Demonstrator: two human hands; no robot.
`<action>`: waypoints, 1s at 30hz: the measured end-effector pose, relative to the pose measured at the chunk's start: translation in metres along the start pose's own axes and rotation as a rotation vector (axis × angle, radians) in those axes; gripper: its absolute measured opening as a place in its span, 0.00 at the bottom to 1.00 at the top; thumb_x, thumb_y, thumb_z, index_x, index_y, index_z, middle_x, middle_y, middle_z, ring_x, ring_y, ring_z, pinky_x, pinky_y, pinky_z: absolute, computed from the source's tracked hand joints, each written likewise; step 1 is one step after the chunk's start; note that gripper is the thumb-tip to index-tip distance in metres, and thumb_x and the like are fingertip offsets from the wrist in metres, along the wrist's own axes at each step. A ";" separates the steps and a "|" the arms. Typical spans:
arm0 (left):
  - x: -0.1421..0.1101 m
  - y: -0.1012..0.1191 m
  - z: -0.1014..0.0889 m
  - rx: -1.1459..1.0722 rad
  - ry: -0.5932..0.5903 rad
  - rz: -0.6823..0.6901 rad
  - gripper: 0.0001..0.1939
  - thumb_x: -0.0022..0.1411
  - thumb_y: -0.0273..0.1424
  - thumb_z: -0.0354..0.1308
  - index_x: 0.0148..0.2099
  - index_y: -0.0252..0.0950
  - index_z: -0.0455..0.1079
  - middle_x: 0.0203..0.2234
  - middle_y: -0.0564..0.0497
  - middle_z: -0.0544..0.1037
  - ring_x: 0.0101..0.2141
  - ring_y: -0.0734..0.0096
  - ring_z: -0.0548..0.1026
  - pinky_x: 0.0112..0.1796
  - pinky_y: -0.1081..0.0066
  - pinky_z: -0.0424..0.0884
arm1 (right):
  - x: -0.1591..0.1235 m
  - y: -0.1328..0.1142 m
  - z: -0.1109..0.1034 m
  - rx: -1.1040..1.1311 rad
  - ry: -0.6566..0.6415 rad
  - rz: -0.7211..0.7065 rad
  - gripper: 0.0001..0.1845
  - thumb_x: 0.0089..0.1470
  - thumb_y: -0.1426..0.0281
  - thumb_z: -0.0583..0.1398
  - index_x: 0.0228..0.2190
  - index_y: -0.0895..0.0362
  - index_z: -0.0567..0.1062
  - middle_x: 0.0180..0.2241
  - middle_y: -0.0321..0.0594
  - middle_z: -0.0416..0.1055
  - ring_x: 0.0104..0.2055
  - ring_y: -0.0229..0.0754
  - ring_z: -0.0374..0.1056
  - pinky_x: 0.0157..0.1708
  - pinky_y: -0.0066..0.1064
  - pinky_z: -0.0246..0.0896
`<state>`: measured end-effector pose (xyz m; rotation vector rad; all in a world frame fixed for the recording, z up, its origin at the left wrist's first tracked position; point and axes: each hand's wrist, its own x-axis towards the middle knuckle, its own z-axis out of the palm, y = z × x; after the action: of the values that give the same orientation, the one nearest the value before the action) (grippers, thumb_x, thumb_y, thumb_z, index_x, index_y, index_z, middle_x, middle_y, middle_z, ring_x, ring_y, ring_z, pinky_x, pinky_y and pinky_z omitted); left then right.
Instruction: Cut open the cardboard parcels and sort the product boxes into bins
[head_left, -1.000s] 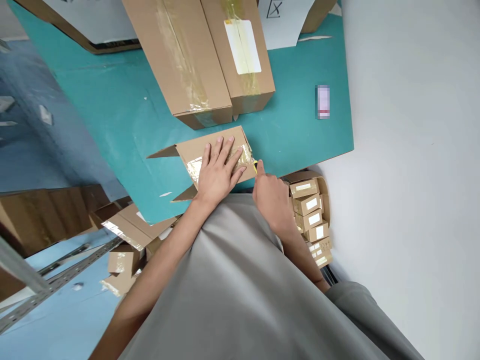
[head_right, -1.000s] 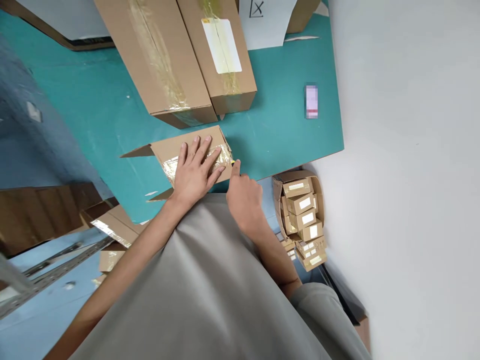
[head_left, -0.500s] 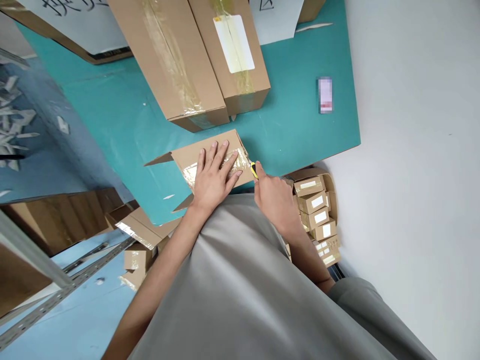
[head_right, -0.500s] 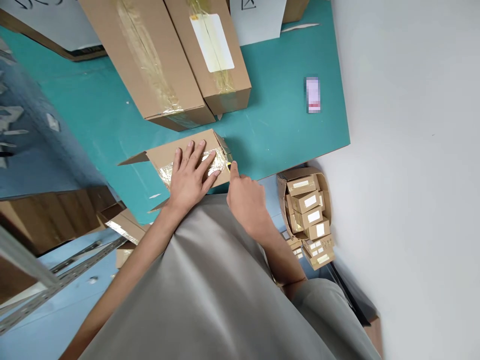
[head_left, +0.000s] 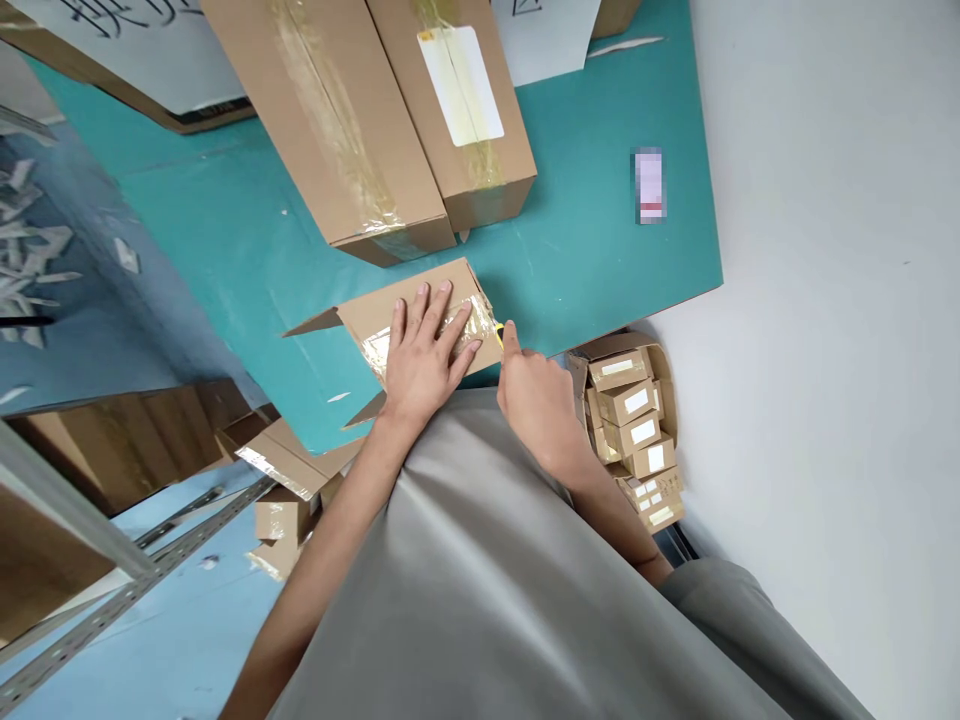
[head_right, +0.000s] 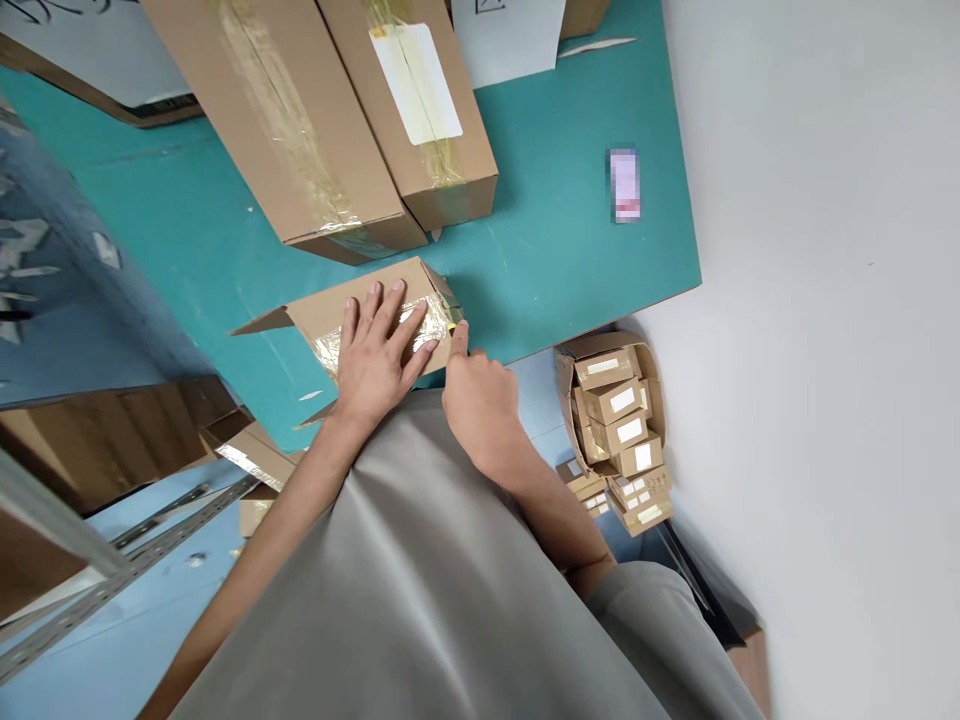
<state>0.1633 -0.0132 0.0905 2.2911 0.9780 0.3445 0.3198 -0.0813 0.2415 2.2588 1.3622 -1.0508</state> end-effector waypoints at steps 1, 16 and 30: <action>0.000 -0.001 0.000 0.007 0.005 0.005 0.33 0.82 0.50 0.53 0.82 0.53 0.62 0.82 0.47 0.60 0.83 0.46 0.50 0.80 0.31 0.43 | -0.002 0.002 0.000 -0.001 -0.001 -0.001 0.41 0.77 0.74 0.51 0.83 0.62 0.47 0.52 0.60 0.86 0.53 0.56 0.85 0.53 0.42 0.79; -0.003 -0.002 0.000 0.094 0.009 0.040 0.34 0.83 0.50 0.52 0.84 0.54 0.58 0.82 0.46 0.61 0.83 0.46 0.52 0.79 0.32 0.48 | 0.000 0.006 -0.004 0.000 -0.006 -0.009 0.40 0.78 0.72 0.52 0.83 0.62 0.47 0.53 0.60 0.86 0.52 0.57 0.85 0.54 0.42 0.79; -0.001 0.008 -0.002 -0.022 -0.058 -0.059 0.31 0.82 0.50 0.53 0.80 0.47 0.67 0.83 0.46 0.58 0.84 0.47 0.48 0.81 0.37 0.37 | 0.011 -0.011 -0.008 0.031 -0.050 0.021 0.35 0.80 0.74 0.51 0.82 0.67 0.52 0.54 0.64 0.84 0.57 0.57 0.84 0.58 0.44 0.79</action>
<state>0.1658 -0.0172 0.0972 2.2349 1.0057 0.2612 0.3164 -0.0641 0.2404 2.2480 1.3075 -1.1215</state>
